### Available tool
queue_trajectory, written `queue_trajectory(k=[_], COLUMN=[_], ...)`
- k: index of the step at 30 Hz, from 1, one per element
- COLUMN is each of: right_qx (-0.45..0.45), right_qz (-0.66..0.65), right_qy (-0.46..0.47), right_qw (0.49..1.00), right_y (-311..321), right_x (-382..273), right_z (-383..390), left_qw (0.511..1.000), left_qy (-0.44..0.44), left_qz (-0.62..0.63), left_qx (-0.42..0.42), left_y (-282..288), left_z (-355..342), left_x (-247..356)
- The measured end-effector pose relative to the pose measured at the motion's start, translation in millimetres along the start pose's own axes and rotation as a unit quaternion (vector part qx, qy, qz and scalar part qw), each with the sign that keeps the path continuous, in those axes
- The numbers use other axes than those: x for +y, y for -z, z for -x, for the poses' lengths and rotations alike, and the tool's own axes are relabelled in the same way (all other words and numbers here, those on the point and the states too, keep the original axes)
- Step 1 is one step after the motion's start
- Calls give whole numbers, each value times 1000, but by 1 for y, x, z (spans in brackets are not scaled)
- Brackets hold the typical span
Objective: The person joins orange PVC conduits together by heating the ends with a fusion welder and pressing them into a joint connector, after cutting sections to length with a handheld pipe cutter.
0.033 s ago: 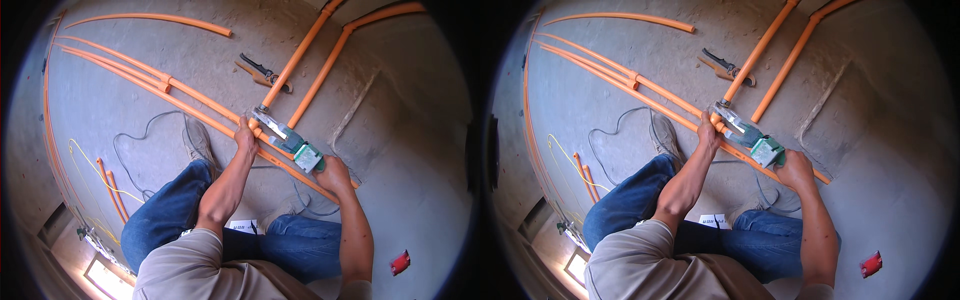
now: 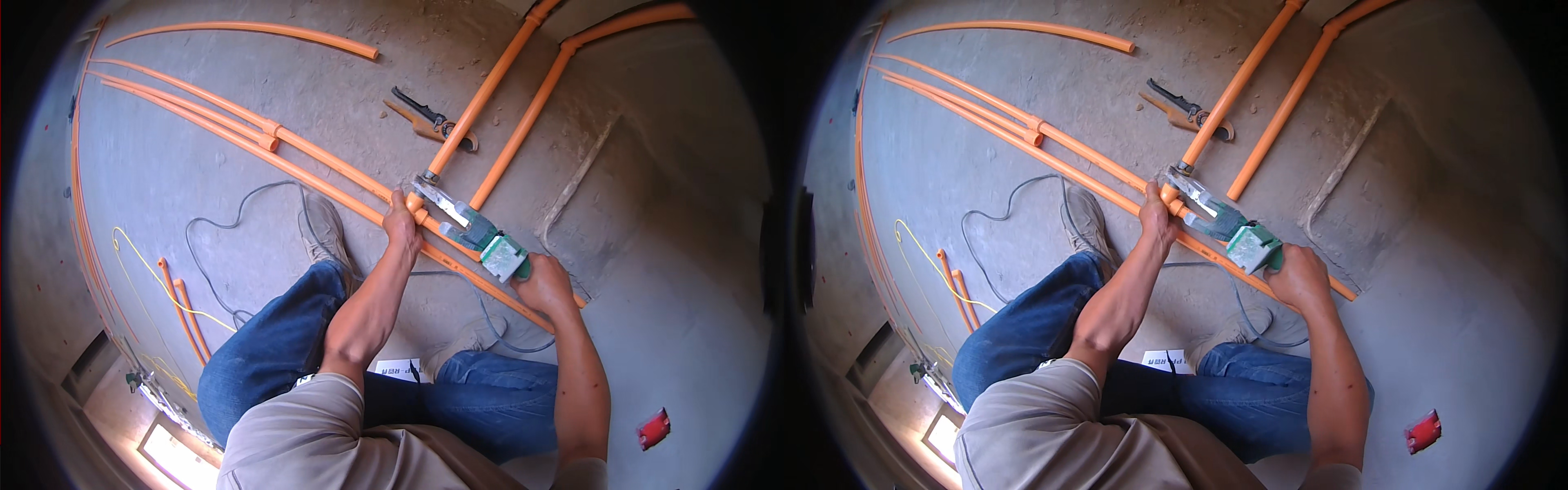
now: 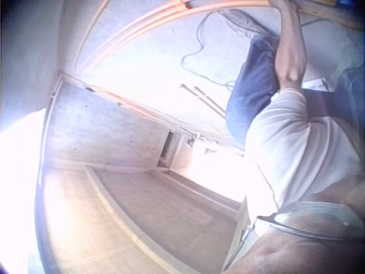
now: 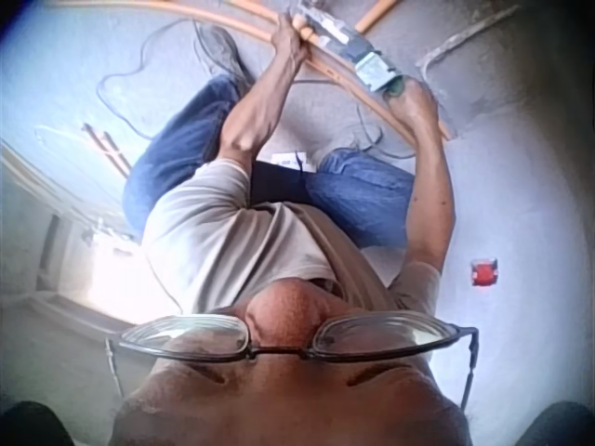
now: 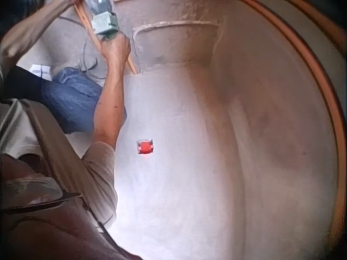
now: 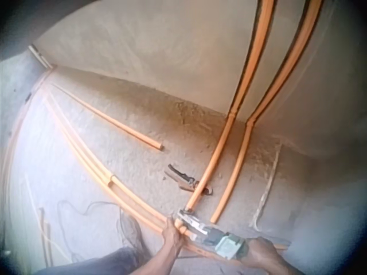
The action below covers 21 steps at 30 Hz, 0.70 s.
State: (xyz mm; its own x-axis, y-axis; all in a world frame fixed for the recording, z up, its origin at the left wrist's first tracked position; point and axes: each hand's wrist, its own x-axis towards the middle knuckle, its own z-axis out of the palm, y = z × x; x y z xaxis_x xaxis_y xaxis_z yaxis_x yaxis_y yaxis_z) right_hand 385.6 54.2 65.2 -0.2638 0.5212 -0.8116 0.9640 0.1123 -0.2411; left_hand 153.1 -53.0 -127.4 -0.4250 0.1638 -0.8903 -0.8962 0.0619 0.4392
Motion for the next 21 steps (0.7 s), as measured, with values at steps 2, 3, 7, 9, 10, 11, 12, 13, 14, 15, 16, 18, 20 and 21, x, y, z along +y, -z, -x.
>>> queue_trajectory(k=[2, 3, 7, 9, 10, 11, 12, 13, 14, 15, 16, 18, 20, 21], right_qx=[-2, -4, -5, -10, -9, -12, -14, -14, -19, -23, -23, -29, -29, -29], right_qz=[7, 14, 21, 22, 22, 20, 18, 18, 19, 20, 21, 18, 26, 35], right_qy=[-4, -8, -5, -13, -12, -13, -15, -16, -16, -17, -17, -17, -14, -12], right_qw=[1000, 1000, 1000, 1000, 1000, 1000, 1000, 1000, 1000, 999, 999, 999, 999, 999], right_y=[4, 6, 7, 7, 8, 9, 10, 12, 14, 17, 18, 22, 26, 28], right_x=[-5, -6, -5, -6, -7, -9, -10, -13, -15, -18, -20, -26, -34, -38], right_z=[2, 2, 2, 0, 0, 2, 3, 4, 6, 8, 11, 15, 20, 22], left_qw=[1000, 1000, 1000, 1000, 1000, 1000, 1000, 1000, 1000, 1000, 1000, 1000, 1000, 1000], left_qy=[-2, -2, 2, 2, 0, -2, -4, -4, -2, 0, 0, 8, 10, 14], left_qz=[-2, -3, 0, 9, 9, 10, 11, 11, 5, 0, 0, 3, 2, 0], left_qx=[2, 5, 0, -12, -12, -12, -13, -13, -11, -9, -9, 6, 5, 4], left_y=[0, -1, 0, 1, 2, 2, 2, 2, 2, 1, 1, -1, 0, 1], left_z=[0, 1, -1, -6, -8, -8, -8, -8, -7, -7, -6, -8, -11, -12], left_x=[0, 0, -1, -1, -1, -2, -3, -4, -4, -5, -5, -6, -5, -5])
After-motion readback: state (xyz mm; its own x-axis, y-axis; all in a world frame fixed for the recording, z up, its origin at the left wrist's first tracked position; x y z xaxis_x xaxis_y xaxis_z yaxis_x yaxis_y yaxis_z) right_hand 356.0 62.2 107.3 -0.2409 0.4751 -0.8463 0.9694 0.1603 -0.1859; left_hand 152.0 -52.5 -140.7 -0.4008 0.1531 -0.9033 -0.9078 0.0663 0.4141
